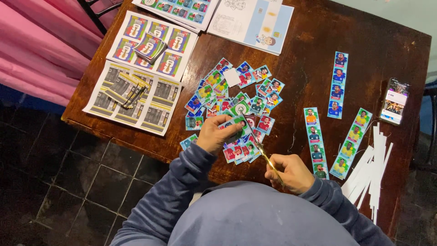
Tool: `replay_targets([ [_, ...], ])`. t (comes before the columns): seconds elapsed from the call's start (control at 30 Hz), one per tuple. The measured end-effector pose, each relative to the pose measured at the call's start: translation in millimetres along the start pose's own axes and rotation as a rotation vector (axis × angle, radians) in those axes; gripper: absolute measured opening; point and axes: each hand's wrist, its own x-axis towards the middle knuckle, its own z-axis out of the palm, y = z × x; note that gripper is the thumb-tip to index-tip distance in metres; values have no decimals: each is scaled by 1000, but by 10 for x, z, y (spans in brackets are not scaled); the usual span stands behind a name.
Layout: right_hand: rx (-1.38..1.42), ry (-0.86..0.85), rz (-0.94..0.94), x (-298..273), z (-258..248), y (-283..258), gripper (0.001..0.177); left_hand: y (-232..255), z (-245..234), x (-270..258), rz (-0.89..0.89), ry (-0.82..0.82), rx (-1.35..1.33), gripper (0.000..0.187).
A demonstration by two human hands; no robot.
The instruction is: Cutting individual soccer player stickers from a printed sheet using scissors.
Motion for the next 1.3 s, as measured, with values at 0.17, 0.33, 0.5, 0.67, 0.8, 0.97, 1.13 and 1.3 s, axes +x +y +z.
replay_targets([
  [0.17, 31, 64, 22, -99, -18, 26, 39, 78, 172, 29, -27, -10, 57, 12],
  [0.33, 50, 256, 25, -452, -107, 179, 23, 13, 583, 212, -50, -107, 219, 16],
  [0.5, 44, 556, -68, -1158, -269, 604, 17, -171, 1479, 391, 51, -393, 482, 23],
  [0.67, -47, 866, 15, -1835, -408, 1159, 16, -772, 2129, 659, -29, -615, 451, 24],
  [0.8, 36, 1006, 26, -2145, -449, 1513, 15, -1374, 2426, 852, -167, -663, 451, 23],
  [0.97, 51, 1173, 100, -2232, -593, 1863, 23, -1542, 2624, 869, -266, -614, 560, 22],
  [1.13, 344, 1060, 46, -2302, -802, 2381, 23, -1470, 1957, 1001, -189, -523, 504, 21],
  [1.3, 166, 1035, -72, -2170, -957, 2421, 24, -953, 722, 799, 2, -82, 686, 19],
])
